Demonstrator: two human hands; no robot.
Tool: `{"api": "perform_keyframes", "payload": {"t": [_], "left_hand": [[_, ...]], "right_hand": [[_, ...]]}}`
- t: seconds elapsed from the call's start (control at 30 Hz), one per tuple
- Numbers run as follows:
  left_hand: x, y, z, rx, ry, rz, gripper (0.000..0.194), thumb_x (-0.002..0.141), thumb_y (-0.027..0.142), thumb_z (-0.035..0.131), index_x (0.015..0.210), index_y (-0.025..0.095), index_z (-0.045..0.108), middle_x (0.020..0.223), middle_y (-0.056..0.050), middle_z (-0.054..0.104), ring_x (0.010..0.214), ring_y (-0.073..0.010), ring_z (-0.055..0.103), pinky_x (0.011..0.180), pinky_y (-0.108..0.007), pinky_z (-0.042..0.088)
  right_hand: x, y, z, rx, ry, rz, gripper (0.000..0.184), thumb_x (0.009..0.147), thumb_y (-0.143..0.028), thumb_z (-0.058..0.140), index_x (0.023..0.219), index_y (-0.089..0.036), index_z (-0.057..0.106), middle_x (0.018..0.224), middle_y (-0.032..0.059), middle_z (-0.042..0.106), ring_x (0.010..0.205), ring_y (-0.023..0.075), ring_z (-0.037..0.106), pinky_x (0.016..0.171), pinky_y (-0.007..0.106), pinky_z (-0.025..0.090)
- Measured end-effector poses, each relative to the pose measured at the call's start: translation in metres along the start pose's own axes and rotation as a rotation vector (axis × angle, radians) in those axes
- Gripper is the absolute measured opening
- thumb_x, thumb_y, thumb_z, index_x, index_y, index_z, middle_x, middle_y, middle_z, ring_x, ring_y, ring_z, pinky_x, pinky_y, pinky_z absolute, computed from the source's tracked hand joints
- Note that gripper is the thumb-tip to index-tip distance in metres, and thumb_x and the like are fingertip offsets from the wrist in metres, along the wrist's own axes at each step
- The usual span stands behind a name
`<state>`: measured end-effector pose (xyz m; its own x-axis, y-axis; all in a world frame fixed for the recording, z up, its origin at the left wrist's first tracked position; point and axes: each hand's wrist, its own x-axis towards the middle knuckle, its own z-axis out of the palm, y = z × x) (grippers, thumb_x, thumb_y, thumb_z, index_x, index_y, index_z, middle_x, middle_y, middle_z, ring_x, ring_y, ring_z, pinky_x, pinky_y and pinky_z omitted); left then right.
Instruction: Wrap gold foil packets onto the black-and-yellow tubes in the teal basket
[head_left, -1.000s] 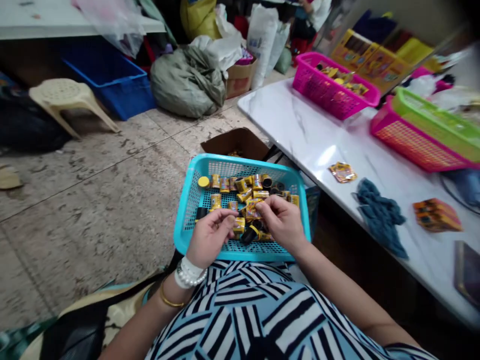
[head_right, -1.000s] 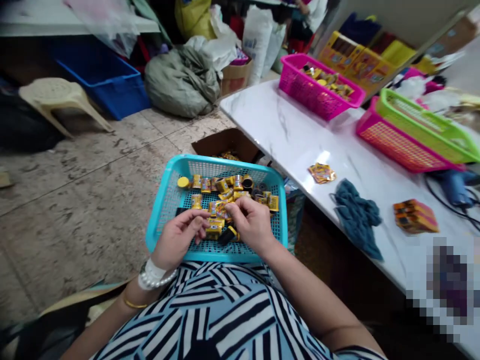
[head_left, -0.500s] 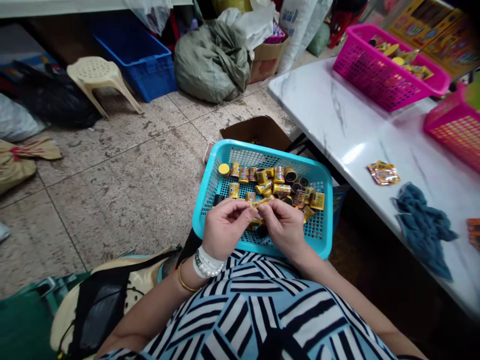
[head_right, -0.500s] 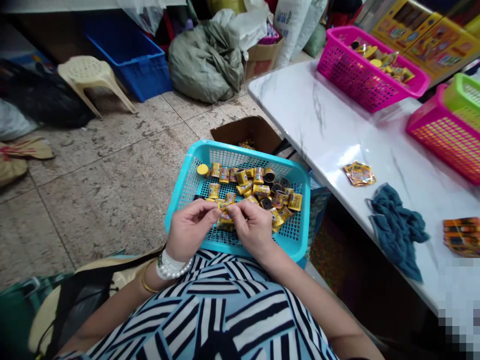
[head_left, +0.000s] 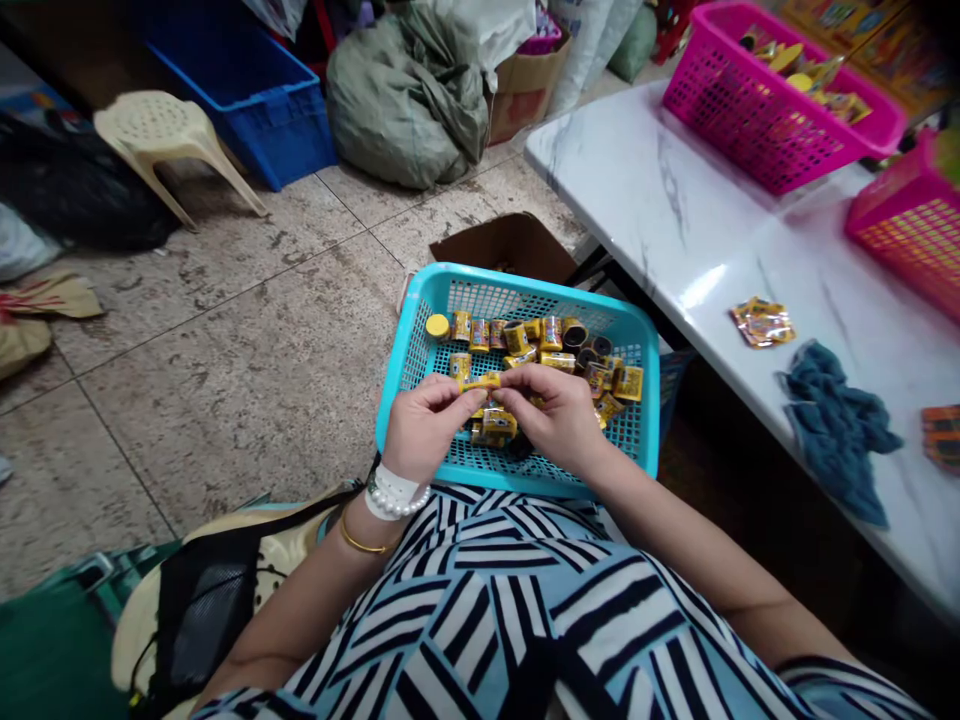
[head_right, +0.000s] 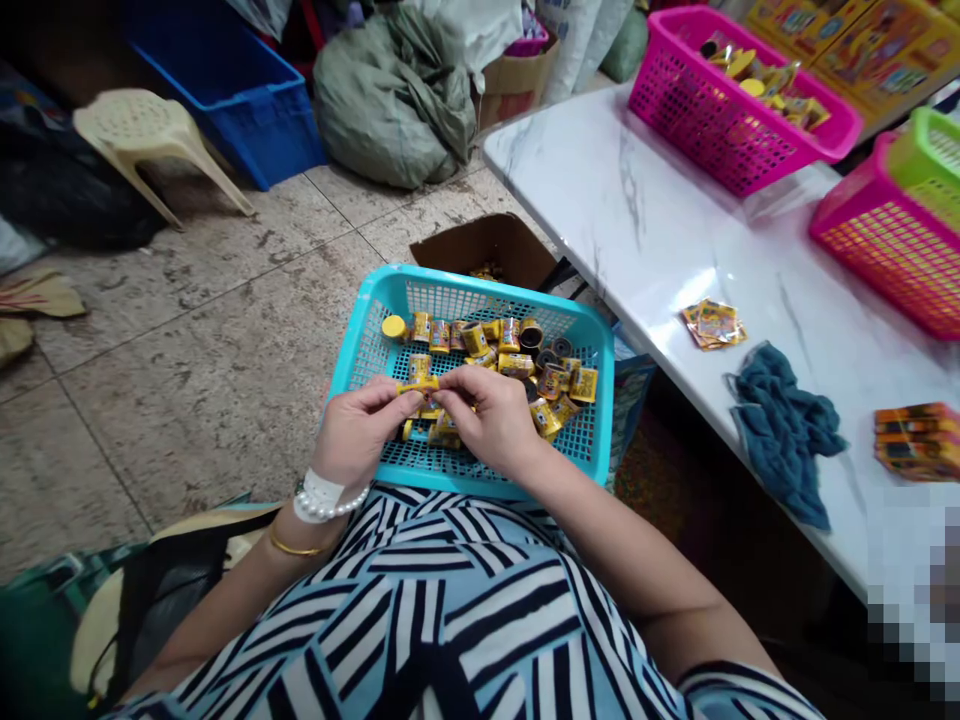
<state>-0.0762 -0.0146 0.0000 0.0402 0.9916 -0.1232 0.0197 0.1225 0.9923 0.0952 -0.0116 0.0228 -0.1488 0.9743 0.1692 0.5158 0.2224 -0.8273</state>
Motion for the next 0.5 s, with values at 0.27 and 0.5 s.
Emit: {"api": "perform_keyframes", "payload": {"t": [0.27, 0.5], "left_hand": [[-0.003, 0.004, -0.003, -0.221, -0.044, -0.202, 0.023, 0.076, 0.039, 0.076, 0.079, 0.016, 0.075, 0.042, 0.005, 0.050, 0.035, -0.0053, 0.037, 0.038, -0.020, 0.023], [0.003, 0.006, 0.000, -0.434, -0.077, -0.417, 0.032, 0.063, 0.040, 0.085, 0.069, 0.013, 0.068, 0.045, 0.003, 0.055, 0.035, -0.0032, 0.040, 0.034, -0.016, 0.018]], "right_hand": [[-0.007, 0.011, -0.024, 0.030, -0.187, 0.070, 0.020, 0.090, -0.032, 0.063, 0.105, -0.020, 0.069, 0.088, 0.0027, 0.074, 0.073, 0.0145, 0.065, 0.066, 0.027, 0.051], [-0.039, 0.044, -0.058, -0.498, -0.469, -0.216, 0.029, 0.086, -0.014, 0.062, 0.113, -0.024, 0.066, 0.115, 0.0088, 0.071, 0.102, 0.0253, 0.065, 0.088, 0.042, 0.054]]}}
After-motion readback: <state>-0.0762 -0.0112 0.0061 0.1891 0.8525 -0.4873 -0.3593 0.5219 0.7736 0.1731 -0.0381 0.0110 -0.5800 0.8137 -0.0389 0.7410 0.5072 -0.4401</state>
